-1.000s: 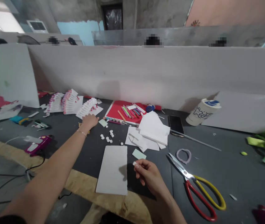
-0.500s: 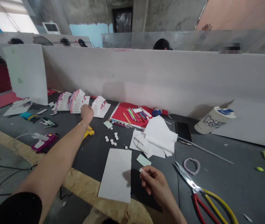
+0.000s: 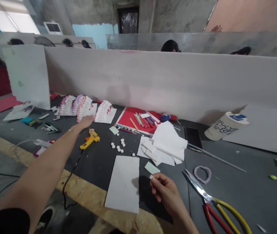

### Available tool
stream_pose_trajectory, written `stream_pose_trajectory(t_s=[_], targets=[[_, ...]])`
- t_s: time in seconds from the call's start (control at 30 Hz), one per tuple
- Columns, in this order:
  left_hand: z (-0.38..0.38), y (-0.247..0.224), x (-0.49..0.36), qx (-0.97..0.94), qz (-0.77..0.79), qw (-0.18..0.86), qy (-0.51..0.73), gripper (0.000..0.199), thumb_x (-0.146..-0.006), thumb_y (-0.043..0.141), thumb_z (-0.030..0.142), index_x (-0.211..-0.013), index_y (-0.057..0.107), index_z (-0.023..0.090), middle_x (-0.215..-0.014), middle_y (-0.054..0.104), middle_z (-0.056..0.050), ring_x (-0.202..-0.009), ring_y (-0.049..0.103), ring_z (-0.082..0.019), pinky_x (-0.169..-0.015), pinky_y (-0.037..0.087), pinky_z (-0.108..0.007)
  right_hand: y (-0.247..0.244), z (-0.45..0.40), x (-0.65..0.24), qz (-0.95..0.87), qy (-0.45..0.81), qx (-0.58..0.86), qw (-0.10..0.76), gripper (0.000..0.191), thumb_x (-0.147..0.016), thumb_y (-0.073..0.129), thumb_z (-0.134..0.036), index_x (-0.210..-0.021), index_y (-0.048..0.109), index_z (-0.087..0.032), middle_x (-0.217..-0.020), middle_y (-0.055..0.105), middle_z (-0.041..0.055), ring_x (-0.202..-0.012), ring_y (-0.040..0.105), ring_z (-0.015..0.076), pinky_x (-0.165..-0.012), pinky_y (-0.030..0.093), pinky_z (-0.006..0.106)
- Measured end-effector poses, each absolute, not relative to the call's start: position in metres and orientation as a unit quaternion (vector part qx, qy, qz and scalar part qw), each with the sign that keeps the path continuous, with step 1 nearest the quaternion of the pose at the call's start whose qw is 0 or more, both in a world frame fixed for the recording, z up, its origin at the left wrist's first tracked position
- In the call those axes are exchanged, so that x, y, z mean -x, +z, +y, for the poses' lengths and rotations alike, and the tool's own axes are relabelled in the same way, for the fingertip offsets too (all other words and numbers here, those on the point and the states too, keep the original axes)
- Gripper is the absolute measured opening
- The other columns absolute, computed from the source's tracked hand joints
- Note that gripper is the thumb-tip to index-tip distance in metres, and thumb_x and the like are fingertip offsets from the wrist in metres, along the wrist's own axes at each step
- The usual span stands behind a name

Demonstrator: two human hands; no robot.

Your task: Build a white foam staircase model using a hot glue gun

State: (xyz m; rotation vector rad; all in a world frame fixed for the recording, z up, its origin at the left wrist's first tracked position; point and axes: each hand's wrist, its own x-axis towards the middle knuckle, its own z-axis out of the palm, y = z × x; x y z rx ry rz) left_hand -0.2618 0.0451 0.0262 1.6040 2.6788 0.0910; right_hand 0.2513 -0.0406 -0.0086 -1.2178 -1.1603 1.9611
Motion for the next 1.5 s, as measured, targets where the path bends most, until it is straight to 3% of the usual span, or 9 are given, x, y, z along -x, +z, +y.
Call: stream_pose_trajectory(t_s=[0.23,0.43,0.63,0.83,1.17,1.3,1.37,1.43,1.5], targets=[[0.058,0.023,0.242,-0.535,0.843,0.053,-0.002,0.043,-0.094,0.058,0.039,-0.131,0.055,0.017,-0.139,0.053,-0.012,-0.125,0.053,-0.029,-0.105,0.042,-0.056,-0.003,-0.041,-0.248,-0.432,0.732,0.444,0.285,0.055,-0.054,0.084,-0.065,-0.065,0.059,-0.017,-0.047,0.051,-0.004,-0.036,0.035,0.0038,-0.035,0.022,0.018],[0.064,0.024,0.216,-0.524,0.849,0.062,0.002,0.047,-0.101,0.028,0.036,-0.137,0.055,0.026,-0.149,0.049,-0.008,-0.145,0.03,-0.034,-0.113,0.029,-0.053,-0.007,-0.039,-0.251,-0.434,0.732,0.436,0.292,0.053,-0.058,0.084,-0.063,-0.065,0.06,-0.017,-0.047,0.052,-0.0034,-0.036,0.036,0.004,-0.035,0.022,0.018],[0.054,0.041,0.184,-0.499,0.865,-0.029,0.035,0.049,-0.098,0.027,0.029,-0.13,0.056,0.005,-0.138,0.053,-0.027,-0.135,0.042,-0.041,-0.107,0.034,-0.057,-0.003,-0.04,-0.253,-0.431,0.736,0.433,0.291,0.053,-0.057,0.084,-0.063,-0.066,0.06,-0.017,-0.046,0.053,-0.0033,-0.035,0.036,0.004,-0.035,0.02,0.018],[0.053,0.03,0.133,-0.616,0.787,-0.016,0.039,0.039,-0.1,0.037,0.034,-0.131,0.056,0.019,-0.141,0.056,-0.01,-0.132,0.048,-0.022,-0.11,0.035,-0.032,-0.003,-0.041,-0.256,-0.433,0.739,0.422,0.297,0.051,-0.059,0.084,-0.061,-0.066,0.062,-0.016,-0.047,0.053,-0.0028,-0.037,0.037,0.0041,-0.036,0.023,0.018],[0.044,0.051,0.121,-0.602,0.796,-0.012,0.065,0.038,-0.094,0.053,0.03,-0.125,0.06,0.01,-0.138,0.056,-0.021,-0.135,0.045,-0.034,-0.109,0.034,-0.045,0.001,-0.042,-0.255,-0.424,0.748,0.404,0.313,0.049,-0.057,0.087,-0.058,-0.065,0.062,-0.016,-0.047,0.053,-0.0036,-0.038,0.037,0.0039,-0.035,0.025,0.016],[0.032,0.069,0.052,-0.629,0.763,-0.02,0.143,0.032,-0.098,0.043,0.023,-0.123,0.062,0.014,-0.128,0.063,-0.016,-0.123,0.054,-0.028,-0.104,0.039,-0.041,0.005,-0.042,-0.251,-0.423,0.744,0.41,0.316,0.049,-0.055,0.087,-0.058,-0.063,0.062,-0.017,-0.046,0.052,-0.0041,-0.037,0.037,0.0046,-0.034,0.026,0.017],[0.017,0.07,0.006,-0.678,0.711,0.025,0.186,0.026,-0.098,0.046,0.028,-0.113,0.067,0.022,-0.112,0.07,-0.006,-0.105,0.063,-0.02,-0.095,0.046,-0.031,0.005,-0.041,-0.249,-0.419,0.739,0.414,0.326,0.049,-0.054,0.087,-0.058,-0.062,0.062,-0.017,-0.047,0.052,-0.0042,-0.037,0.038,0.0048,-0.033,0.026,0.017],[-0.003,0.064,-0.033,-0.725,0.581,0.197,0.313,0.024,-0.097,0.05,0.028,-0.109,0.069,0.02,-0.097,0.072,-0.005,-0.084,0.065,-0.016,-0.078,0.05,-0.027,0.004,-0.038,-0.249,-0.414,0.733,0.415,0.346,0.048,-0.054,0.088,-0.057,-0.063,0.062,-0.017,-0.048,0.053,-0.0043,-0.038,0.039,0.0049,-0.033,0.026,0.016],[-0.021,0.055,-0.058,-0.743,0.463,0.323,0.359,0.026,-0.091,0.062,0.036,-0.108,0.071,0.019,-0.094,0.07,-0.005,-0.081,0.064,-0.016,-0.074,0.049,-0.026,0.002,-0.035,-0.249,-0.413,0.727,0.411,0.362,0.046,-0.056,0.087,-0.056,-0.065,0.064,-0.016,-0.049,0.054,-0.0044,-0.039,0.04,0.0048,-0.033,0.027,0.016]])
